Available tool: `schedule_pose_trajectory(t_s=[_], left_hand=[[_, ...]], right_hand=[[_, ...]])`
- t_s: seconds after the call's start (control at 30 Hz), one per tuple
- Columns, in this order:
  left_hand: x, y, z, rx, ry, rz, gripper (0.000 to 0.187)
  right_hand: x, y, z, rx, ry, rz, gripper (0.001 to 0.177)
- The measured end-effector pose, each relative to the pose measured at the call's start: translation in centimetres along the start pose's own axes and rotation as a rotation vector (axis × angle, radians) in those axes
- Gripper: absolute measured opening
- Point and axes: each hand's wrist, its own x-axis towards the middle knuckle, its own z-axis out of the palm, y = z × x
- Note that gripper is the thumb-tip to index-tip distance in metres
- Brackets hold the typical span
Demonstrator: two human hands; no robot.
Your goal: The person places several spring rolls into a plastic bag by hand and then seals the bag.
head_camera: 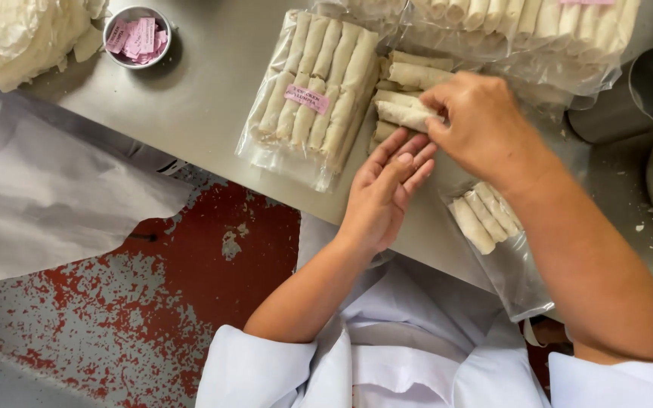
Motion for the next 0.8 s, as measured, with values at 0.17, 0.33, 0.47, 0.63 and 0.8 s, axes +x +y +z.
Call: schedule_pose_trajectory(t_s=[0.17, 0.33, 0.47, 0.63, 0.8], left_hand=[[-0.1, 0.2, 0.0, -0.019, 0.044, -0.034, 0.071], [0.3, 0.6, -1.2, -0.056, -0.036, -0.042, 0.063], [0.1, 1.0, -1.4, -0.074, -0.019, -0.066, 0.061], [-0.3, 1.0, -1.5, -0.093, -0.052, -0.084, 0.056], [-0.7, 1.4, -1.6, -0.064, -0.064, -0.073, 0.053]], right_hand=[[-0.7, -0.4, -0.5, 0.141, 0.071, -0.001, 0.030], [-2.0, -1.0, -0.6, 0.217, 0.088, -0.032, 0.020], [-2.4, -1.8, -3.2, 0.204, 0.161, -0.090, 0.019], [-0.5, 0.9, -1.9, -0.009, 0.337, -0.403, 0.016], [-1.5, 1.6, 0.4, 0.086, 0.243, -0.367, 0.030]])
